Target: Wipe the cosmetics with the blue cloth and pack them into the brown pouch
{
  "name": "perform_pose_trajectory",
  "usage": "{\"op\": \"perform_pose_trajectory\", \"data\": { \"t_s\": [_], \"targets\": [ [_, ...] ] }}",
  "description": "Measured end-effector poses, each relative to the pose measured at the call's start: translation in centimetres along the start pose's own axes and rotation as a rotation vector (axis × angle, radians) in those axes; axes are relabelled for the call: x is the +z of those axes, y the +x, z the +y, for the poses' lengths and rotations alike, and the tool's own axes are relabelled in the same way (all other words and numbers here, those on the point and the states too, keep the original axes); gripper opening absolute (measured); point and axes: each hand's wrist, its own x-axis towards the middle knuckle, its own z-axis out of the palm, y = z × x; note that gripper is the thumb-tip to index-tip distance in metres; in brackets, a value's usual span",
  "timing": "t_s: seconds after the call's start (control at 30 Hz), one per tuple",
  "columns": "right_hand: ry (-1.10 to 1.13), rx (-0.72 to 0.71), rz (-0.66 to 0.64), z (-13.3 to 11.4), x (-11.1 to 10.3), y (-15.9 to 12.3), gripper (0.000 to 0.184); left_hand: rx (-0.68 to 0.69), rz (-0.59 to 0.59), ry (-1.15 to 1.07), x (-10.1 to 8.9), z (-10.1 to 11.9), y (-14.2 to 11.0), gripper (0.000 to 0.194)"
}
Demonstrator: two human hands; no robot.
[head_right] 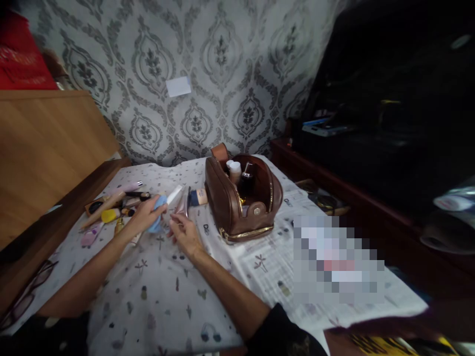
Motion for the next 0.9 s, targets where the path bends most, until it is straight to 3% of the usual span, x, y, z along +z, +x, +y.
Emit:
{"op": "perform_pose_trajectory", "data": {
  "t_s": [0.17,0.3,0.37,0.47,0.6,0.9],
  "targets": [
    [0.057,-0.06,0.075,0.3,-0.3,0.5,0.05,0.114,0.094,-0.198,2.3,2.7,-4.0,0.025],
    [-0.012,-0.15,0.155,-0.1,-0.5,0.3,0.051,0.163,0.122,-0.251,2.1,3.6,-4.9,0.027],
    [-0.059,-0.155,0.162,-0.6,-0.4,-0.1,0.049,0.107,0.178,-0.294,1.5,3.7,-4.9,0.031],
    [-0.034,-0.044,0.033,-1.0,0.2,-0.7,0.045,0.023,0.277,-0.403,1.0,3.7,-4.9,0.047],
    [0.021,0.072,-0.117,-0.6,1.0,-0.9,0.042,-0.071,0.18,-0.538,0.9,3.3,-4.9,0.06],
    [-0.154,0.075,-0.071,-1.0,0.8,-0.7,0.03,-0.363,0.261,-0.742,1.5,1.7,-4.1,0.051]
  ]
}}
